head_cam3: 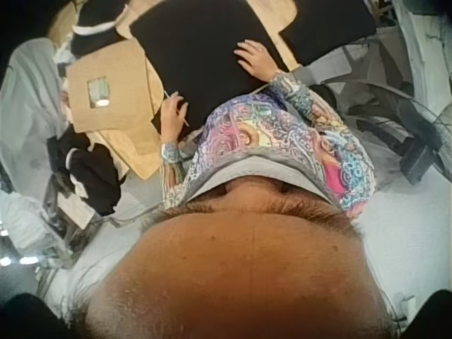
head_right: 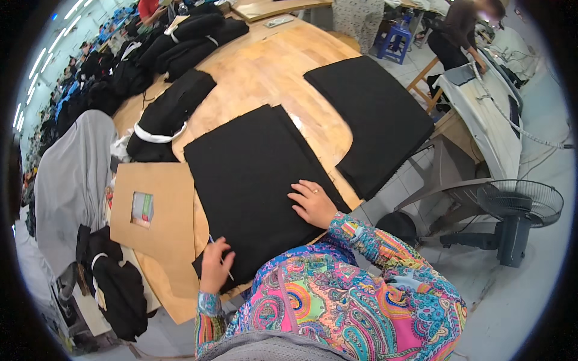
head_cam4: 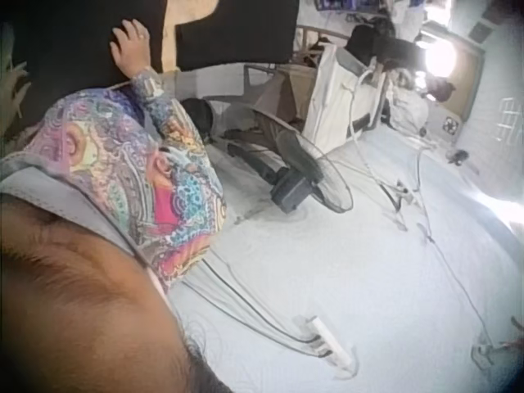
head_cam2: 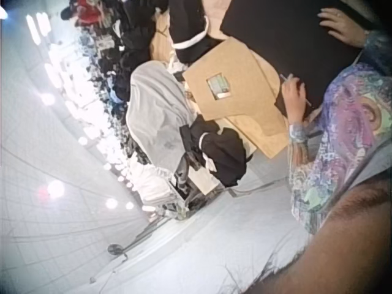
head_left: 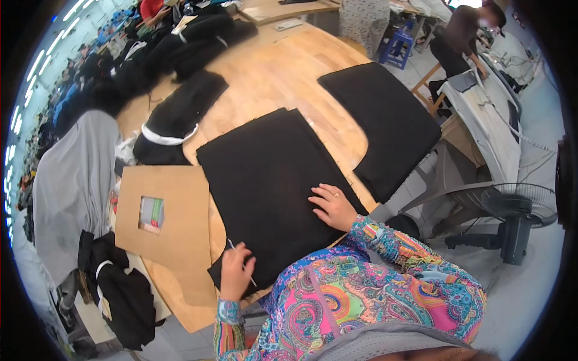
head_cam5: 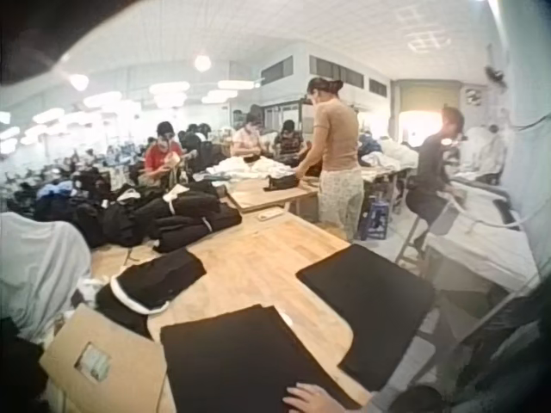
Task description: The person uses a cardboard template with a rectangular cutout to mark a black fabric sheet on a wooden table. They position the template, trace the inner edge with a white marking tool, and then move the template to repeat the process on a different section of the fabric.
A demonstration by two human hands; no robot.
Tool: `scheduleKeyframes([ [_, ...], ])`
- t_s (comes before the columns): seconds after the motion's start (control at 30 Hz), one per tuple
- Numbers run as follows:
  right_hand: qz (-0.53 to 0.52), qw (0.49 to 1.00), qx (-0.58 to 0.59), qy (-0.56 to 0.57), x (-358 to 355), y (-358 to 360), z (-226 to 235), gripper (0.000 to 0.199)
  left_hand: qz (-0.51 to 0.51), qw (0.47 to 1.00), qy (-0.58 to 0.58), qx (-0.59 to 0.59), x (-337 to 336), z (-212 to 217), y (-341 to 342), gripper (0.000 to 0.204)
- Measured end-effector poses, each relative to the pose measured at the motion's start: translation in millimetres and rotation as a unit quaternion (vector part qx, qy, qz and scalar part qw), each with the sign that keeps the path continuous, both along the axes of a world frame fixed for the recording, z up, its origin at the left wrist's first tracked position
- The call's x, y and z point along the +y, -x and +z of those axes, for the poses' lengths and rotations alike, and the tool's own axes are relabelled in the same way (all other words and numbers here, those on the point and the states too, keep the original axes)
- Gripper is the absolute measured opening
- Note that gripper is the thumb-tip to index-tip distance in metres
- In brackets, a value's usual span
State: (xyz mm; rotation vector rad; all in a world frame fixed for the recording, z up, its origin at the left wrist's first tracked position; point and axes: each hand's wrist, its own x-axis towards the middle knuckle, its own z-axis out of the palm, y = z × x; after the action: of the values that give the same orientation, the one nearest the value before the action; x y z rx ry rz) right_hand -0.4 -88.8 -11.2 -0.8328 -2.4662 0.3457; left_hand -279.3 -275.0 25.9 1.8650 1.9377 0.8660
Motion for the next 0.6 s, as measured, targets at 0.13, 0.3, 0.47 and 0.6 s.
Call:
scheduleKeyframes([
  [0.13, -0.001, 1.0, -0.011, 0.008, 0.1, 1.4, 1.8, 0.032, 0.228, 0.97, -0.047, 0.07, 0.0, -19.2, 49.6, 0.023],
  [0.3, -0.009, 1.0, -0.023, 0.005, -0.1, 2.6, 4.6, 0.031, 0.523, 0.833, 0.056, 0.171, -12.4, -12.6, 121.9, 0.039],
  [0.47, -0.004, 1.0, -0.021, 0.008, 0.1, 7.1, 7.7, 0.032, 0.565, 0.819, -0.002, 0.098, -46.3, -59.8, 180.3, 0.046],
  [0.6, -0.014, 0.999, -0.03, 0.005, -3.0, 8.8, 9.0, 0.032, 0.611, 0.79, -0.03, 0.021, -39.8, -58.2, 200.9, 0.043],
])
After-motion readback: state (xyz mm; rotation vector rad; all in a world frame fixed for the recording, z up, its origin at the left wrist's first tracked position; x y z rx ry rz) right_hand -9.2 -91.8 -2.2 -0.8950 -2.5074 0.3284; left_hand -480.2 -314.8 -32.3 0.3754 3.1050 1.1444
